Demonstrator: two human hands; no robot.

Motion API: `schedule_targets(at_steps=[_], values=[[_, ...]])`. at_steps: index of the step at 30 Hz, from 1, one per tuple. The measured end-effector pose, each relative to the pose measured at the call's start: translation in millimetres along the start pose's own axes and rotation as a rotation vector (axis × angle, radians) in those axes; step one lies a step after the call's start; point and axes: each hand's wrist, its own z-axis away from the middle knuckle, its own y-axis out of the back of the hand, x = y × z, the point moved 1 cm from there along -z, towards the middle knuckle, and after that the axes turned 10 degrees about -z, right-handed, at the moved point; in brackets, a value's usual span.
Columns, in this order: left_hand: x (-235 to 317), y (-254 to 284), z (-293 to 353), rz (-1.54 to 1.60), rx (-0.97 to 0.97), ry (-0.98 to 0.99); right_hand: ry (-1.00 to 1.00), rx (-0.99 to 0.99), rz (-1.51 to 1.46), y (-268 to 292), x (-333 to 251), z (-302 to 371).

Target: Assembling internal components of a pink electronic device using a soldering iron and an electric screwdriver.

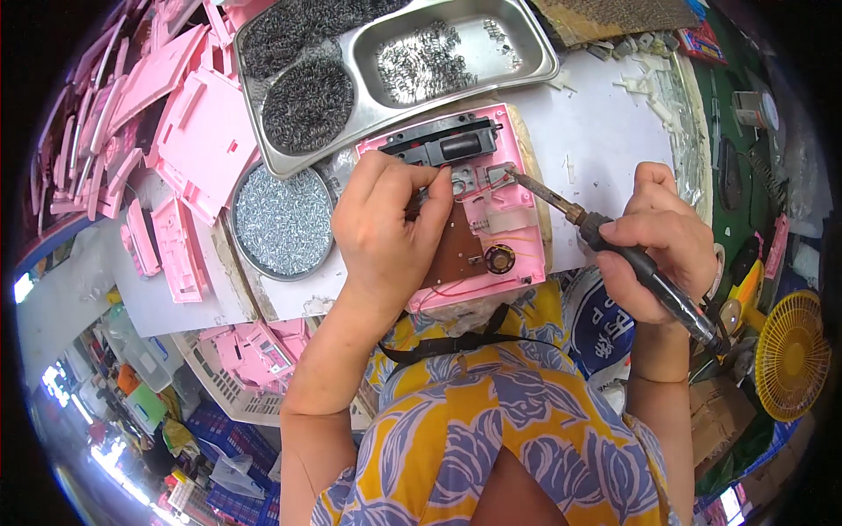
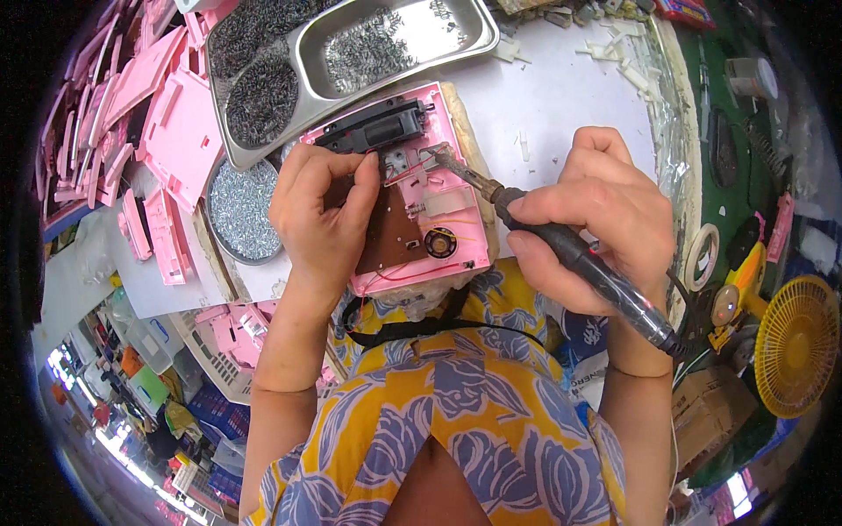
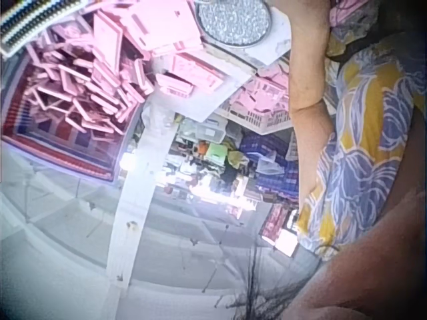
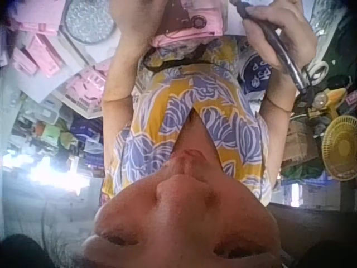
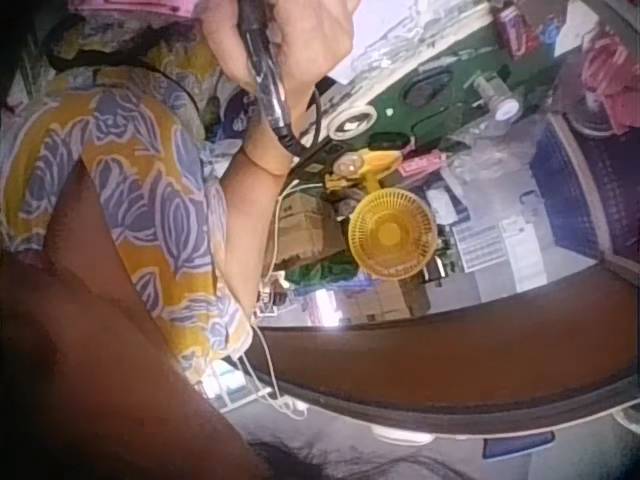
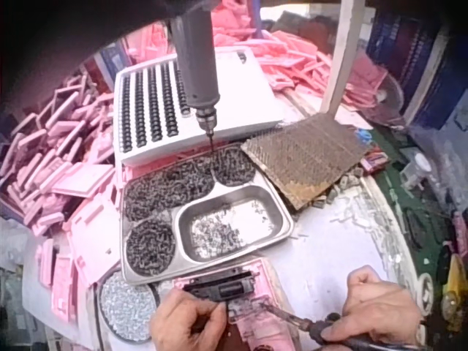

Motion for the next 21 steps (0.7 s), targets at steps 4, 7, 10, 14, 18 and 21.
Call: schedule_targets(at_steps=[4,7,10,14,18,21], values=[[-0.3,-1.9,-0.7,0.001,0.009,-0.019,0.009,0.026,0.002,1.5,1.0,0.8],[4.0,2.6,0.1,-0.025,-0.053,0.046,0.025,0.020,-0.003,2.2,4.3,-0.1],[0.8,0.1,0.5,-0.027,-0.002,-0.010,0.044,0.004,-0.015,3.1,5.8,-0.9],[2.2,-0.4,-0.7,-0.036,-0.003,-0.012,0.055,0.007,-0.014,6.1,5.9,0.5],[2.1,1.0,1.4,-0.062,-0.007,-0.010,0.063,0.017,-0.022,6.4,6.6,1.8],[5.1,7.1,1.6,-0.090,-0.043,0.017,0.061,0.027,-0.009,7.2,6.0,3.0]])
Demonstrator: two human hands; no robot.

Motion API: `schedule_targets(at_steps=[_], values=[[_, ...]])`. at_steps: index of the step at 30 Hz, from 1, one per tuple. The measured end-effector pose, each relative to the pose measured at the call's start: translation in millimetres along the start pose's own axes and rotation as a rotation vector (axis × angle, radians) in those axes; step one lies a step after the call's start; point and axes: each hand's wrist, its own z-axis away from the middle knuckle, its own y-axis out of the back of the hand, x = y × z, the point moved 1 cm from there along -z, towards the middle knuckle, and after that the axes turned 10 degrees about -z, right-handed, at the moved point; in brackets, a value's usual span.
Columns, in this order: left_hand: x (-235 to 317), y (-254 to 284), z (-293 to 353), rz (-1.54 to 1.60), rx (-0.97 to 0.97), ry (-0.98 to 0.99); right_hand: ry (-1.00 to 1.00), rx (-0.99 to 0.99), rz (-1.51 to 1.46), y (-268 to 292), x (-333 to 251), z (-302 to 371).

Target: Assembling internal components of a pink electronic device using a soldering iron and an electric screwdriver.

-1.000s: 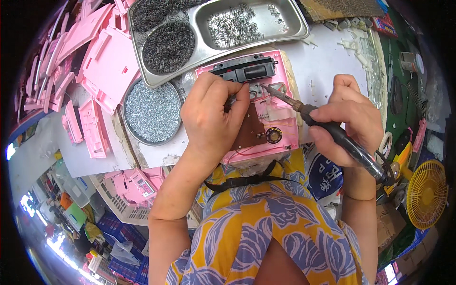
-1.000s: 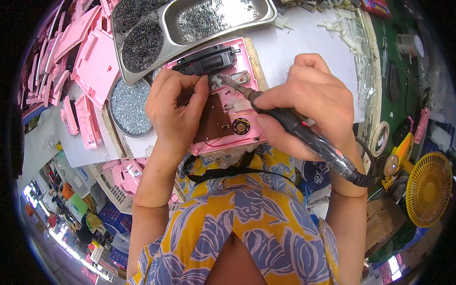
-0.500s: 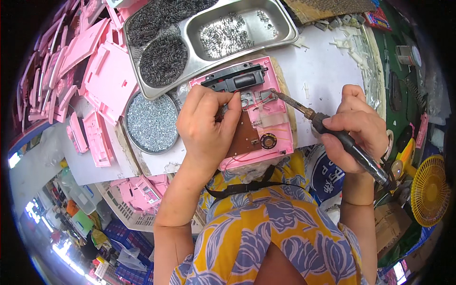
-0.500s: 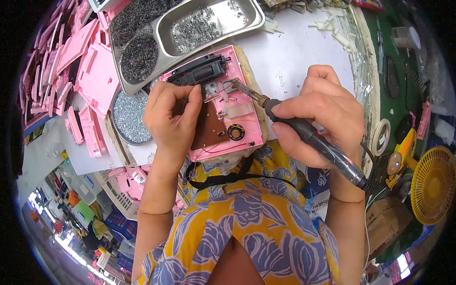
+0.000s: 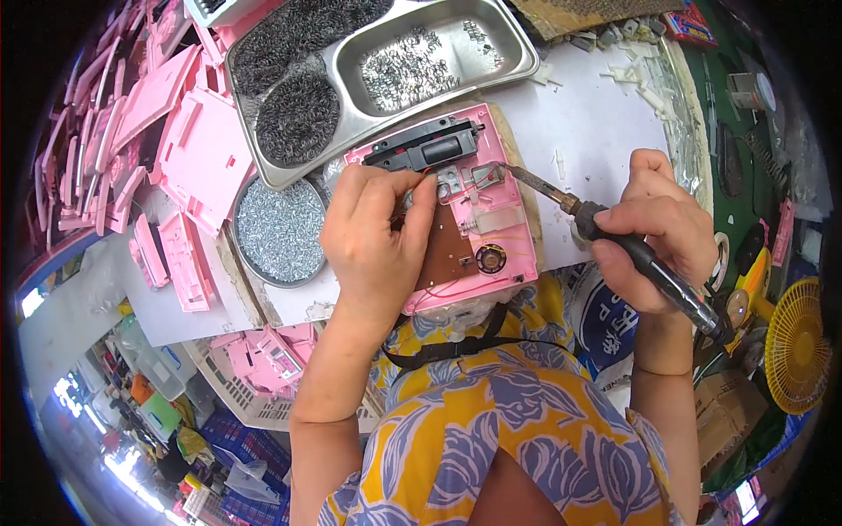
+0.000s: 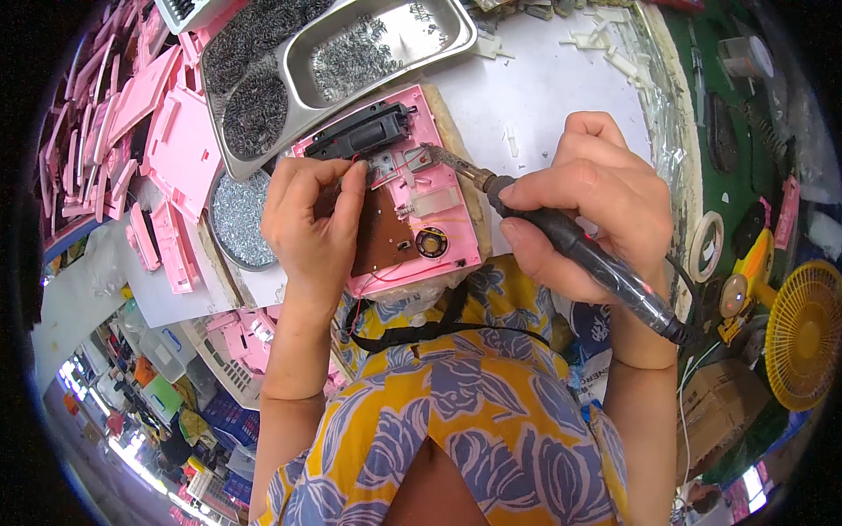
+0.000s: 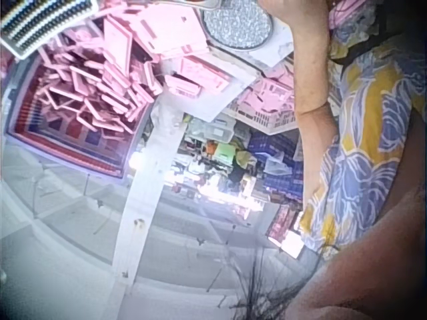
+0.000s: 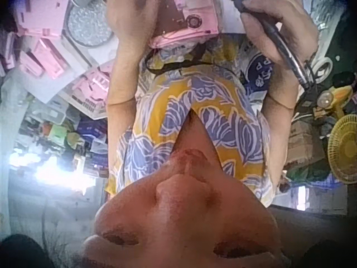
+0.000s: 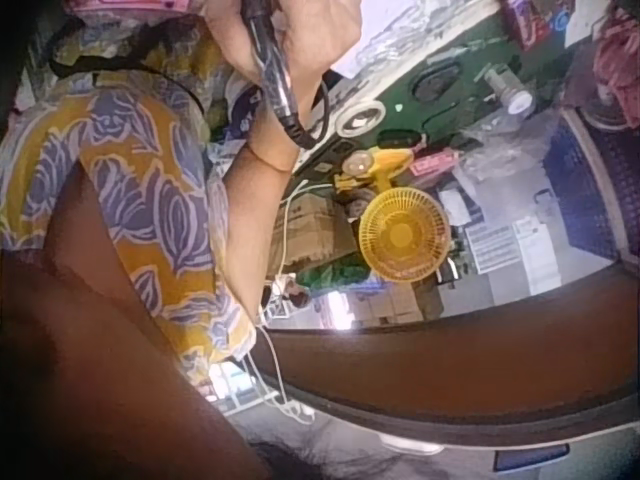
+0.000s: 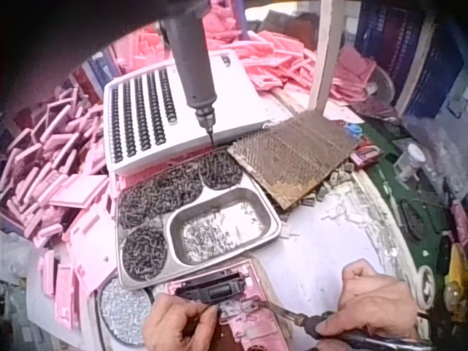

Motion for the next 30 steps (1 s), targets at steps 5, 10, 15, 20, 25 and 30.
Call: schedule_targets(at_steps=[5,10,15,20,25,30], values=[[20,36,-2,-0.014,-0.056,-0.118,-0.015,0.077,-0.010,10,-2,9],[51,21,-1,0.040,-0.574,-0.321,-0.021,0.089,-0.039,14,-2,13],[53,-1,0,-0.108,-0.669,-0.410,-0.038,0.140,-0.011,24,-11,26],[64,-3,2,-0.187,-0.654,-0.417,-0.108,0.177,0.045,34,-17,42],[62,-4,-4,-0.166,-0.723,-0.472,-0.094,0.165,0.025,35,-17,42],[26,13,-15,0.391,-0.713,-0.225,-0.148,0.187,0.014,42,-23,47]])
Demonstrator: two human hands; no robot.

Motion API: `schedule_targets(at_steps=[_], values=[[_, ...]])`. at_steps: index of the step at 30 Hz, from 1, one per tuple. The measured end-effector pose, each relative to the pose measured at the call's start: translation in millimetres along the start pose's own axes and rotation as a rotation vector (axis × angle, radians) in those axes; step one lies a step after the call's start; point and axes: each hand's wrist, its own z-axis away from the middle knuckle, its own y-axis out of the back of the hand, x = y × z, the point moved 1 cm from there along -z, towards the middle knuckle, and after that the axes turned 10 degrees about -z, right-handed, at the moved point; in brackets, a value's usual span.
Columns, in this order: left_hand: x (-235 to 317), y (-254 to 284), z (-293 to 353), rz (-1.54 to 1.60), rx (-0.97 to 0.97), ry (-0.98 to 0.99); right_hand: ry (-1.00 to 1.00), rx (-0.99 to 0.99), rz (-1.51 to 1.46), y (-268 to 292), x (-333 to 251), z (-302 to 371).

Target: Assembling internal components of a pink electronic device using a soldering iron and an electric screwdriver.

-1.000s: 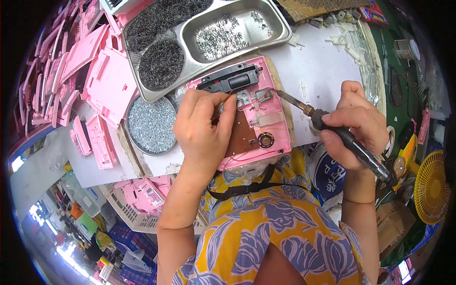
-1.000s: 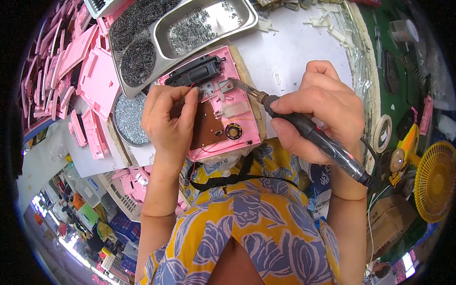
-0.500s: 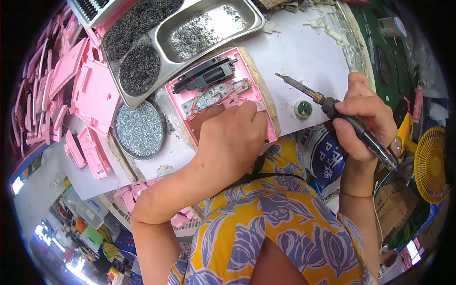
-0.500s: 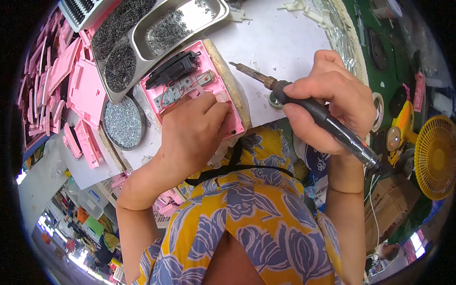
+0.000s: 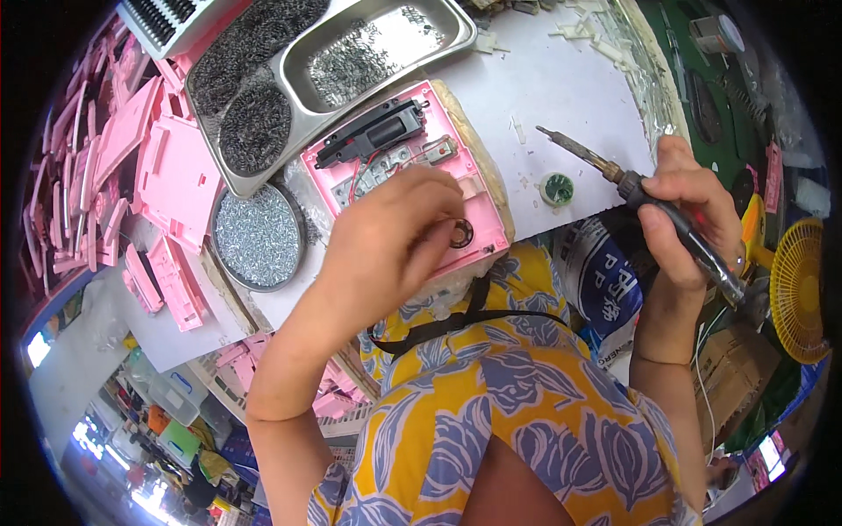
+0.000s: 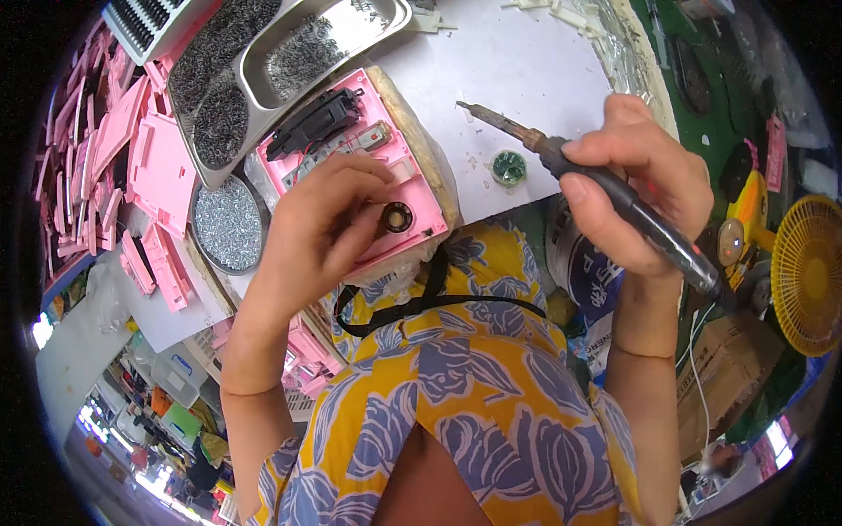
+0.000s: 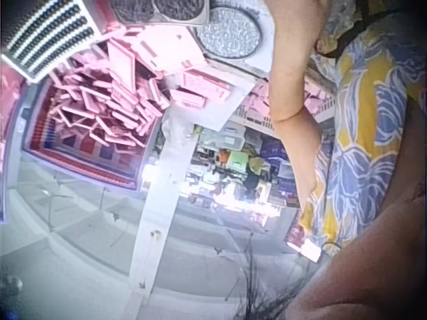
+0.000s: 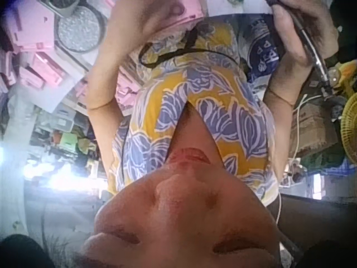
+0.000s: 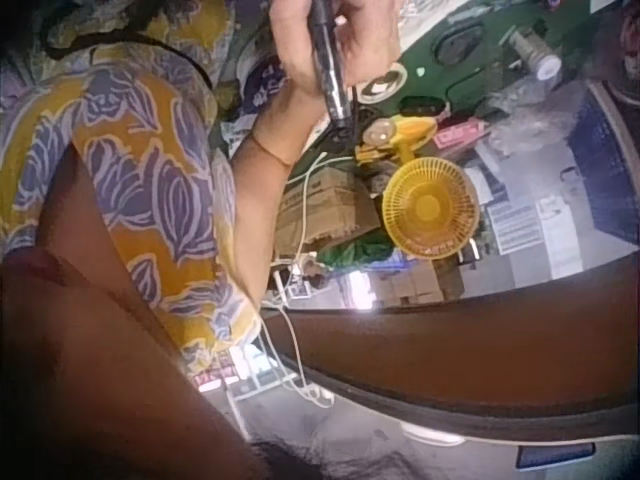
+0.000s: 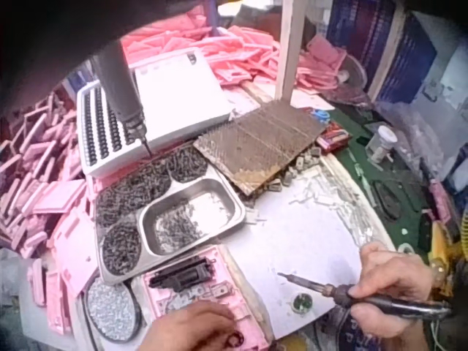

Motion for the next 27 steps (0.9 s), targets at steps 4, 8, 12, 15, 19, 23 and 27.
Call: schedule_targets(at_steps=[4,8,12,15,19,23,27], values=[[-6,-2,8,0.183,-0.080,0.191,0.019,0.009,-0.060,-14,9,-4],[-4,-5,7,0.238,-0.056,0.270,0.052,-0.027,-0.050,-15,6,-9],[1,-2,6,0.260,-0.090,0.321,0.035,-0.029,-0.025,-5,3,-4],[3,-5,6,0.134,-0.004,0.244,0.029,-0.035,-0.026,-6,4,-2],[3,-12,7,-0.161,0.064,0.044,0.027,-0.052,-0.057,-12,0,1],[9,-16,9,-0.263,0.100,0.063,-0.050,-0.172,-0.103,-22,-5,3],[10,-16,9,-0.264,0.070,0.119,-0.087,-0.205,-0.129,-40,0,11]])
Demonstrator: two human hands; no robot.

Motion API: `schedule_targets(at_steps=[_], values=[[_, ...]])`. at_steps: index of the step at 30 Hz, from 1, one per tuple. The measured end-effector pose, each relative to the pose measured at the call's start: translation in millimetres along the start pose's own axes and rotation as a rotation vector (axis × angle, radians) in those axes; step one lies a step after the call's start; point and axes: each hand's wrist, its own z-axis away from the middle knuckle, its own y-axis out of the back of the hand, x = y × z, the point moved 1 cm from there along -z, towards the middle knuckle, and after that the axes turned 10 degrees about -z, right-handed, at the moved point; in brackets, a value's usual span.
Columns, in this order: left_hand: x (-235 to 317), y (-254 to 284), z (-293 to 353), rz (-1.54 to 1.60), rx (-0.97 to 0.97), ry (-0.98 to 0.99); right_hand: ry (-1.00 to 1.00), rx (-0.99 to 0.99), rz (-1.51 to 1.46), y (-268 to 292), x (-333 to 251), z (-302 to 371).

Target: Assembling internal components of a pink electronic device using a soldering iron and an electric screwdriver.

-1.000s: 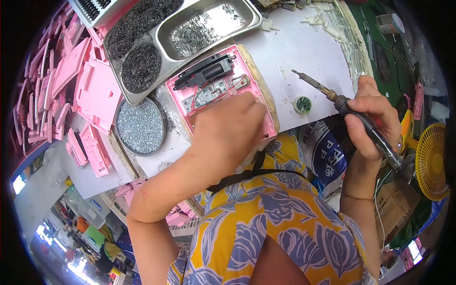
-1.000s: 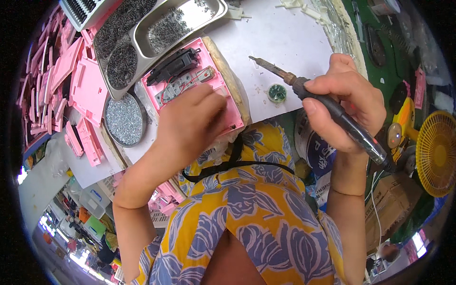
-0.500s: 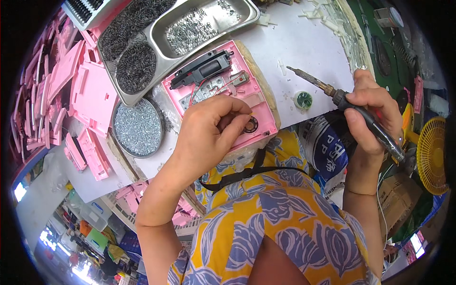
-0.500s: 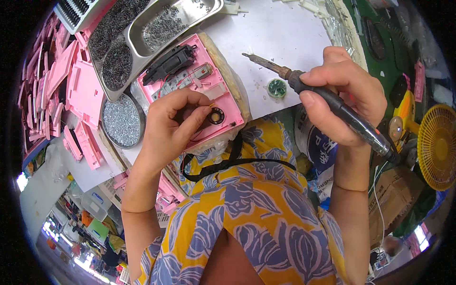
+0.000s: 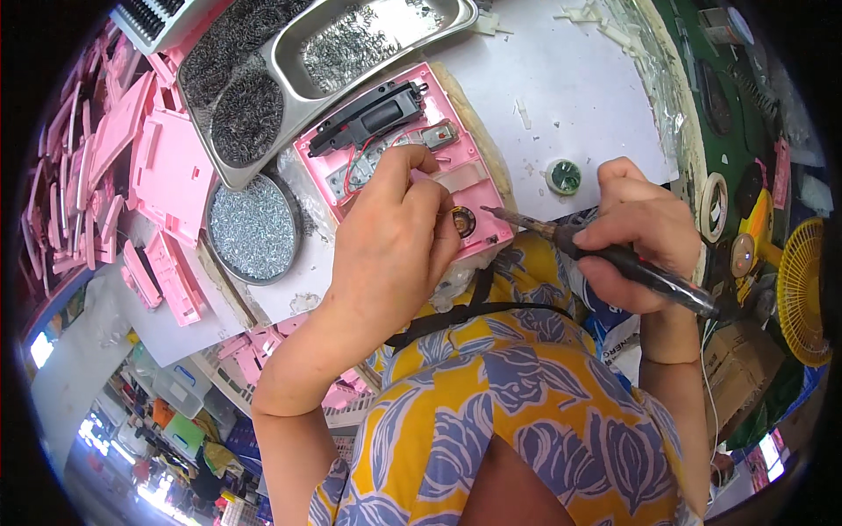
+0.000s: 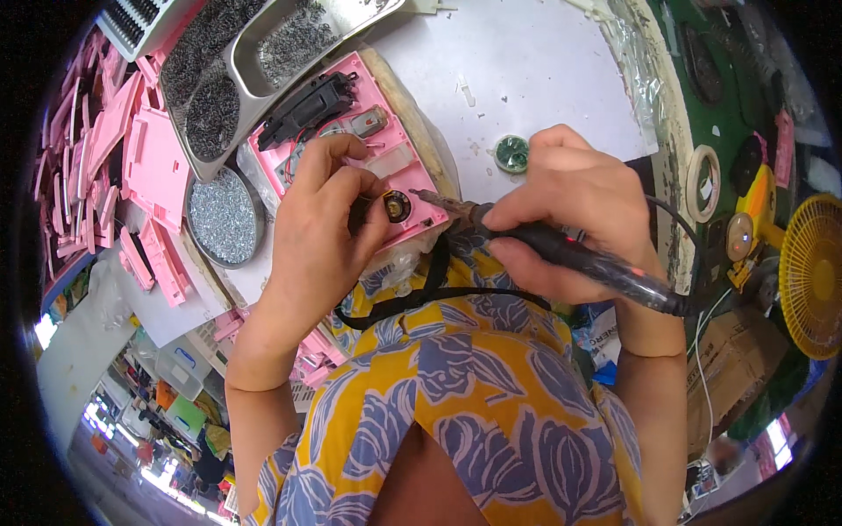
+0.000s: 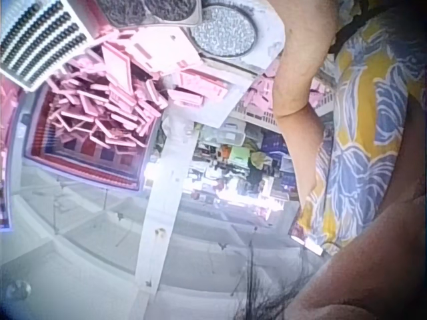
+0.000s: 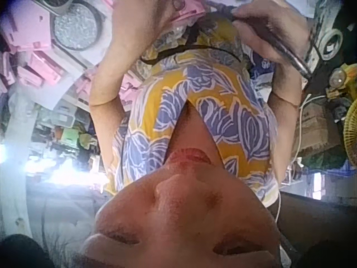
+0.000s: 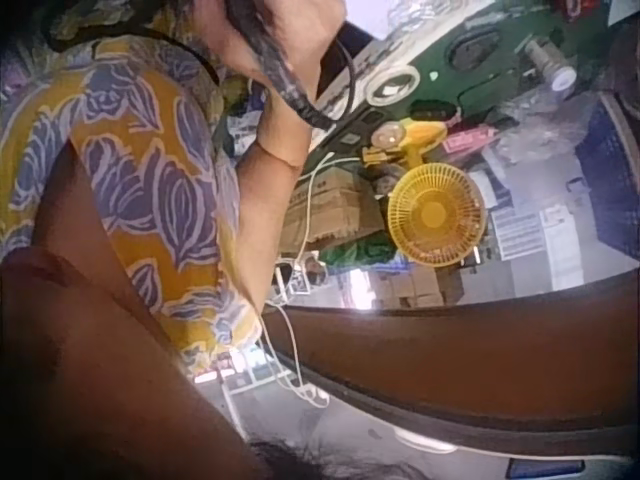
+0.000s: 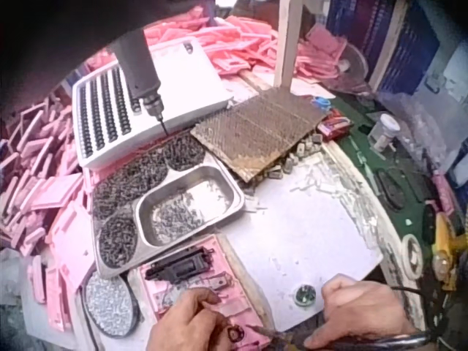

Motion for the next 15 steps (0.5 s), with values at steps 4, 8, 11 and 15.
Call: schedule_targets(at_steps=[4,8,11,15], values=[[0,0,-2,-0.014,0.006,-0.005,-0.028,-0.035,0.011,-5,3,-2],[0,0,-1,-0.010,0.010,0.006,-0.024,-0.041,0.005,-8,6,-3],[0,-1,0,0.001,0.020,0.013,-0.020,-0.039,0.001,-9,7,-4],[-2,-3,0,-0.004,0.034,-0.020,-0.025,-0.042,-0.005,-12,9,-6]])
